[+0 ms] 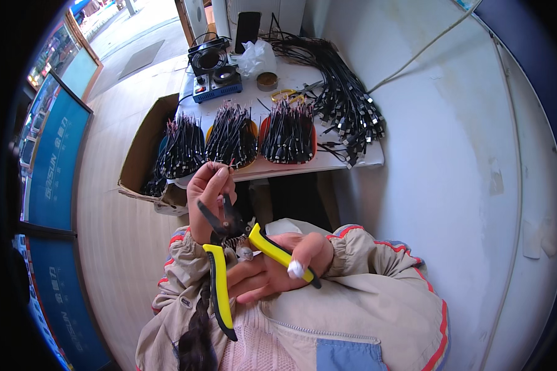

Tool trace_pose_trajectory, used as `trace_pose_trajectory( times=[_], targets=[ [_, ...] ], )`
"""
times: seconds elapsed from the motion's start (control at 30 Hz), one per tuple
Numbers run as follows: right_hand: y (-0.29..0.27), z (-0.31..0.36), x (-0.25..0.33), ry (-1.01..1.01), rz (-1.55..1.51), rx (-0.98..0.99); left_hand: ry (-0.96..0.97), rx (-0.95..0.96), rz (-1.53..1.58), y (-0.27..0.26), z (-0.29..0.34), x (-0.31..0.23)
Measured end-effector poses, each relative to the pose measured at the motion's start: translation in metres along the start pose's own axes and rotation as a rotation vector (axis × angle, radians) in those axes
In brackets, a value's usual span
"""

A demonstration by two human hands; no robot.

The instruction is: The person repeatedly picks small black wires, strips or prepares the ends, and attaches small white connectors or heat-shrink sleeves. They use a soldering iron and pliers to secure and trim the connections, then place finished units into a cardboard box.

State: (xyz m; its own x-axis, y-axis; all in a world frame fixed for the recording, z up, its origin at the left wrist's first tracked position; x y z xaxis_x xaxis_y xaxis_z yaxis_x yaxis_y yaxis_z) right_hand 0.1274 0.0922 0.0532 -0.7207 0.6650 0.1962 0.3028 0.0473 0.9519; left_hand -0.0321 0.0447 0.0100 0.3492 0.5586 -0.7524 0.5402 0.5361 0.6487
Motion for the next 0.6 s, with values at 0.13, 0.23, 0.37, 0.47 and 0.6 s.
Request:
trace_pose_trajectory(
  times=[0.13,0.23,0.37,0.47,0.6],
  targets=[
    [0.001,-0.001,0.010,-0.108,0.193,-0.138,0.106,-0.130,0.011,-0.006,-0.005,-0.008],
    [-0.010,0.001,0.019,-0.205,0.149,-0.188,0.095,-0.072,0.031,-0.009,-0.006,-0.020],
    [-0.023,0.022,0.046,-0.402,0.549,-0.621,0.031,0.032,-0.007,-0.007,0.000,-0.031],
    [-0.022,0.042,0.063,-0.356,0.950,-0.965,-0.060,0.071,-0.013,-0.003,0.004,-0.030],
    [-0.023,0.042,0.059,-0.203,0.983,-0.931,-0.136,0.090,0.031,0.005,0.004,-0.023]
  ],
)
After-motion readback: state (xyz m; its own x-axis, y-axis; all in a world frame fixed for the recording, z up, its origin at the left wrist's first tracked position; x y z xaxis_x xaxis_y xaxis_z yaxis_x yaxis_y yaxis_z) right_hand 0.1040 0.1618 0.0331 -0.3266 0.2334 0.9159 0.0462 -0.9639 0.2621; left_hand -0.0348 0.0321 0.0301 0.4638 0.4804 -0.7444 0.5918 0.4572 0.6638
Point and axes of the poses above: each hand's wrist, its own z-axis away from the middle knuckle, its own y-axis out of the palm, x = y × z, the point moved 4 cm from there along -z, towards the middle knuckle, and after that the axes turned 13 degrees about y, right-handed, at the moved point
